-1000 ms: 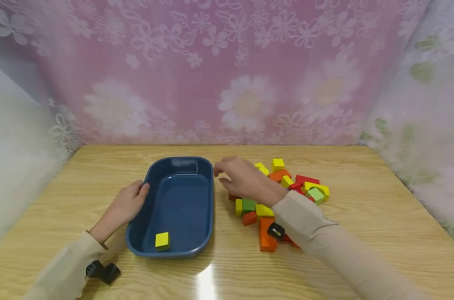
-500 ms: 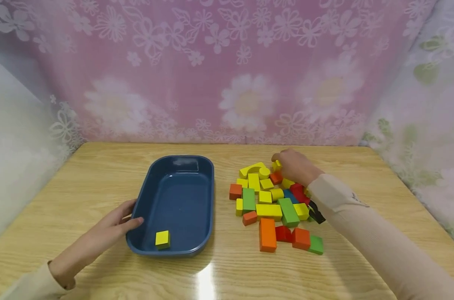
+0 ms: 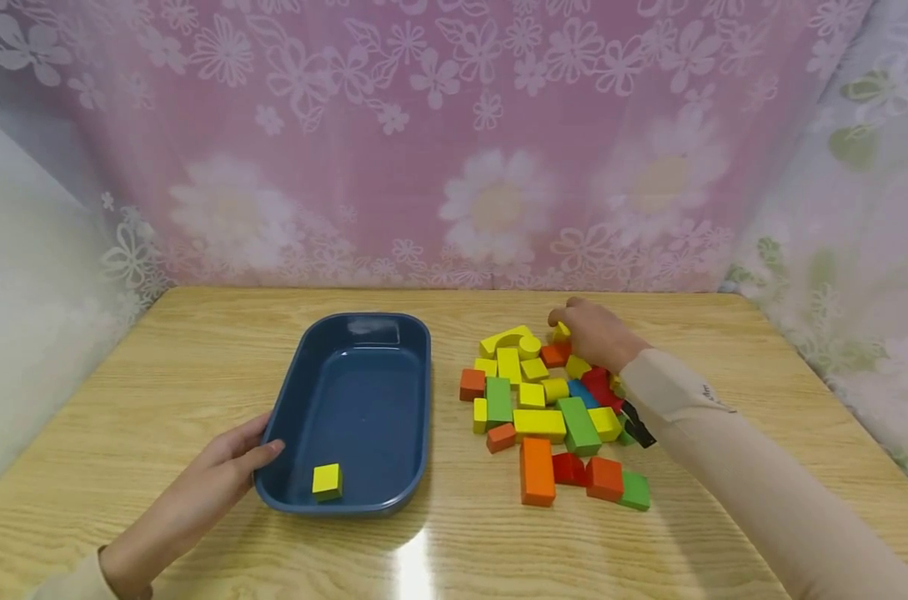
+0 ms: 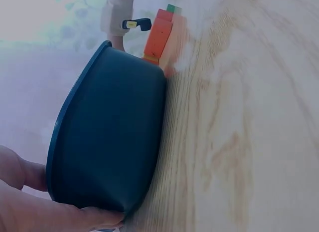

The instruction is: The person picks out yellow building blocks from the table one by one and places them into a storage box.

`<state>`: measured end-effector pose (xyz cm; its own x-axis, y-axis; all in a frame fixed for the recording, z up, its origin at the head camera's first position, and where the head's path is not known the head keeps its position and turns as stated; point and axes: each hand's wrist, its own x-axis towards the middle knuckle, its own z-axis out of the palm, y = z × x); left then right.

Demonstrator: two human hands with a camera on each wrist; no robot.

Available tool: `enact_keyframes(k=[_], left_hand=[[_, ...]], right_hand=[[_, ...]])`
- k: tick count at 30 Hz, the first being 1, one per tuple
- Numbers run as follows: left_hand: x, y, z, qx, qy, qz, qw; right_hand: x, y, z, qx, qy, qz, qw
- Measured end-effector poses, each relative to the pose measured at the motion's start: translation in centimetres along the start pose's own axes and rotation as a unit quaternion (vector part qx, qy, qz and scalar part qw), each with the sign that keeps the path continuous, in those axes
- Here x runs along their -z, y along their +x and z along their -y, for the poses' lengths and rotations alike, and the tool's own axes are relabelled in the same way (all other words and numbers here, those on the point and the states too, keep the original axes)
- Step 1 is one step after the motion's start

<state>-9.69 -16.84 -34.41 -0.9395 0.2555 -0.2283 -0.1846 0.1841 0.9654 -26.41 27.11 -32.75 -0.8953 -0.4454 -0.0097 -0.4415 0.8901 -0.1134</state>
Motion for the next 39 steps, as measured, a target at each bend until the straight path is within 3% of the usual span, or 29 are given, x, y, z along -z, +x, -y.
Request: enact_keyframes(k=[11,24,39], left_hand=[[-0.2,0.0,0.2,0.005,-0.003,-0.013,0.9999],[-0.4,0.0,0.2,0.0,0.033,-0.032,0.9989],[-0.3,0.0,0.2,0.0,0.053,-0.029,0.9982]], right_hand=[[-0.3,-0.7,-0.4,-0.005,0.008,-0.015,1.0],[0.1,-0.1,0.7,0.012,-0.004,-0.036,0.999],[1.8,0.5,4.6,0.069,0.004,-0.054,0.996]])
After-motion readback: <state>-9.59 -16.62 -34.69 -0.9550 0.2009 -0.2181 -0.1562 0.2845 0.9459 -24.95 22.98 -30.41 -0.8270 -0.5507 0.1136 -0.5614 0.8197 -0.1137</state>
